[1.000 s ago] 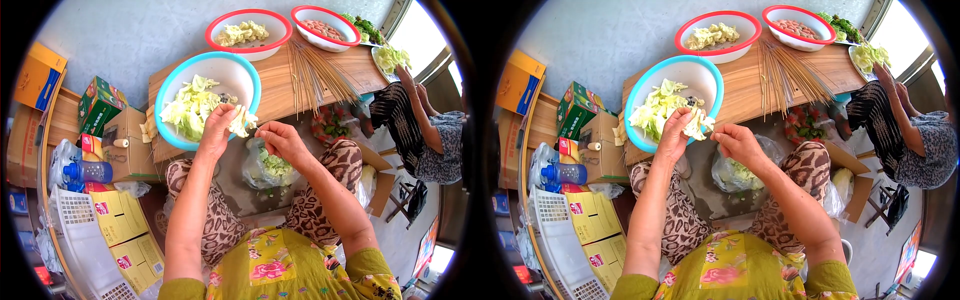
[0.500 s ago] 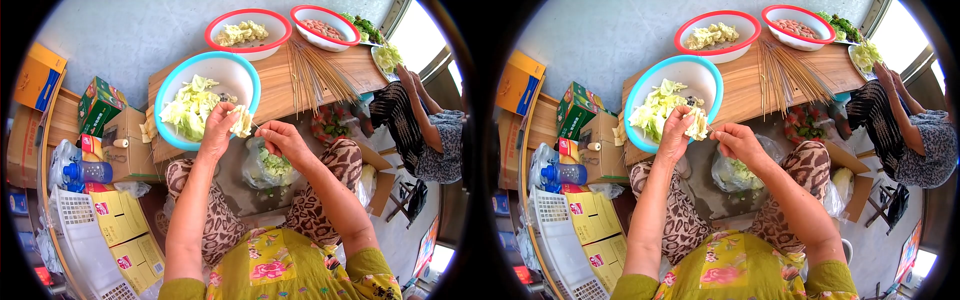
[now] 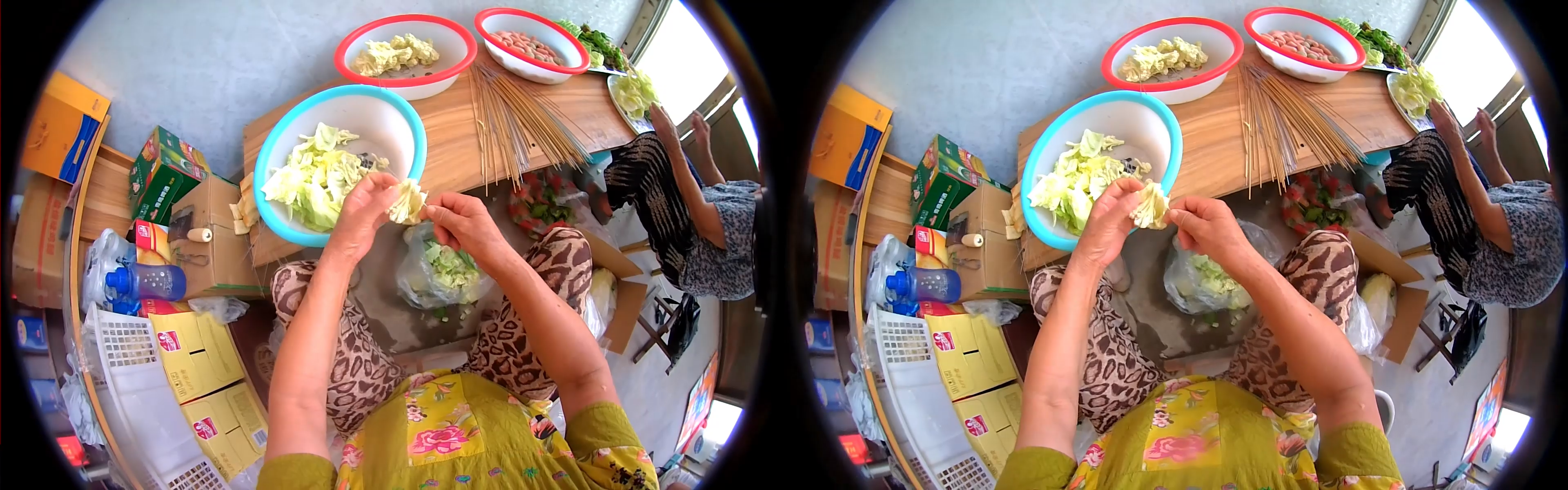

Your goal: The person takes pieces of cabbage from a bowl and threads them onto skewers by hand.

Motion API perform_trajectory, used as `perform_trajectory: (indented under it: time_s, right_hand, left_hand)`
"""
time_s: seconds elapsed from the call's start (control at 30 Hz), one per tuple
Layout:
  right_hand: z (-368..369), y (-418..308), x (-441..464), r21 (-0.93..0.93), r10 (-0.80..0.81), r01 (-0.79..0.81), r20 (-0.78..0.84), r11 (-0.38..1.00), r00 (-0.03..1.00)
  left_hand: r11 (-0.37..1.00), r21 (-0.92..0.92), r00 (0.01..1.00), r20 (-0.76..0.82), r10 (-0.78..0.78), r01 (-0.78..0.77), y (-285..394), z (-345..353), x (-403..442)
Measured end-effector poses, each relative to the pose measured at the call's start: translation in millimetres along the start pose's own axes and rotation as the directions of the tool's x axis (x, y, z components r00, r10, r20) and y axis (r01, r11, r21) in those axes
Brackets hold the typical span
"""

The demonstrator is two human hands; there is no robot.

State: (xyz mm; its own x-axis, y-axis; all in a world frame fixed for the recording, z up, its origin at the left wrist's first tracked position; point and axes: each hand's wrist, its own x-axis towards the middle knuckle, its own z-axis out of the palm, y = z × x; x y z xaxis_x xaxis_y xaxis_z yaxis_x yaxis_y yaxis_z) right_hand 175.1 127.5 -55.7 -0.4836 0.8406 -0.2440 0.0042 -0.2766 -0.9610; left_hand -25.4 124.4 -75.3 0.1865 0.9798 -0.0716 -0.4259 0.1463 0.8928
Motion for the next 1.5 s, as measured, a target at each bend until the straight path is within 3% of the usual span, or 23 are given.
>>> perform_trajectory:
  time_s: [0.13, 0.23, 0.27, 0.33, 0.4, 0.47, 0.5, 0.53, 0.6, 0.67, 0.77, 0.8, 0.87, 0.93, 1.0, 1.23, 1.37, 1.5]
  right_hand:
    - [-6.1, -3.1, -2.5, 0.052, 0.001, 0.002, -0.055, 0.999, 0.998]
    - [-9.1, -4.1, -4.1, 0.076, -0.017, 0.022, -0.066, 0.997, 0.998]
    - [-9.3, -5.3, -4.5, 0.079, -0.018, 0.023, -0.063, 0.997, 0.998]
    - [-10.3, -8.0, -5.3, 0.035, -0.026, 0.028, -0.055, 0.999, 0.998]
    - [-11.0, -8.1, -4.5, 0.045, -0.025, 0.028, -0.059, 0.999, 0.998]
    - [-10.5, -8.8, -3.4, 0.056, -0.024, 0.028, -0.063, 0.998, 0.998]
    - [-10.2, -9.7, -3.5, 0.066, -0.025, 0.029, -0.066, 0.997, 0.998]
    - [-10.6, -9.4, -3.9, 0.077, -0.024, 0.029, -0.07, 0.997, 0.997]
    - [-10.7, -6.5, -3.7, 0.081, -0.035, 0.041, -0.074, 0.996, 0.997]
    - [-12.2, -6.5, -4.1, 0.089, -0.053, 0.06, -0.079, 0.994, 0.995]
    - [-15.4, -8.2, -7.4, 0.063, -0.041, 0.046, -0.072, 0.997, 0.997]
    - [-15.7, -8.7, -8.2, 0.072, -0.042, 0.048, -0.073, 0.996, 0.996]
    - [-15.9, -9.5, -9.1, 0.08, -0.048, 0.053, -0.072, 0.995, 0.996]
    - [-16.0, -8.9, -9.9, 0.066, -0.055, 0.06, -0.082, 0.996, 0.995]
    - [-15.6, -7.9, -9.2, 0.075, -0.065, 0.071, -0.088, 0.995, 0.994]
    - [-10.4, -5.9, -7.3, 0.085, -0.067, 0.074, -0.082, 0.994, 0.994]
    - [-8.4, -3.4, -6.9, 0.07, -0.056, 0.06, -0.063, 0.996, 0.996]
    - [-6.5, -3.3, -7.3, 0.039, -0.041, 0.043, -0.05, 0.998, 0.998]
  left_hand:
    - [0.999, 0.026, 0.985, -0.169, 0.038, -0.034, 19.8, -30.5, 6.0]
    - [0.961, 0.267, 0.959, -0.284, 0.004, 0.075, 35.4, -57.1, 13.1]
    - [0.96, 0.269, 0.958, -0.286, 0.005, 0.076, 37.4, -61.4, 17.1]
    - [0.794, 0.58, 0.96, -0.281, -0.016, 0.183, 33.8, -75.2, 29.2]
    - [0.712, 0.666, 0.963, -0.264, -0.05, 0.22, 16.3, -93.8, 41.2]
    - [0.212, 0.937, 0.961, -0.274, -0.046, 0.277, 1.0, -96.3, 47.2]
    - [0.081, 0.966, 0.969, -0.239, -0.065, 0.244, -7.3, -104.3, 48.4]
    - [0.083, 0.966, 0.968, -0.241, -0.067, 0.246, -10.2, -102.3, 46.6]
    - [-0.125, 0.984, 0.991, -0.133, -0.033, 0.128, -17.1, -97.0, 42.0]
    - [-0.131, 0.984, 0.992, -0.126, -0.01, 0.124, -18.4, -102.4, 45.2]
    - [0.203, 0.922, 0.942, -0.311, -0.124, 0.331, -5.0, -106.4, 52.1]
    - [0.201, 0.922, 0.943, -0.31, -0.124, 0.33, 0.2, -105.0, 50.5]
    - [0.666, 0.646, 0.915, -0.372, -0.154, 0.374, 13.5, -96.3, 47.0]
    - [0.707, 0.607, 0.922, -0.343, -0.178, 0.362, 23.3, -88.0, 42.7]
    - [0.913, 0.299, 0.948, -0.241, -0.208, 0.276, 28.6, -83.3, 39.0]
    - [0.981, 0.002, 0.968, -0.164, -0.19, 0.193, 43.1, -55.6, 23.4]
    - [0.98, 0.084, 0.979, -0.11, -0.17, 0.18, 42.3, -48.1, 17.7]
    - [0.989, 0.106, 0.977, -0.196, -0.085, 0.107, 27.4, -43.9, 16.5]
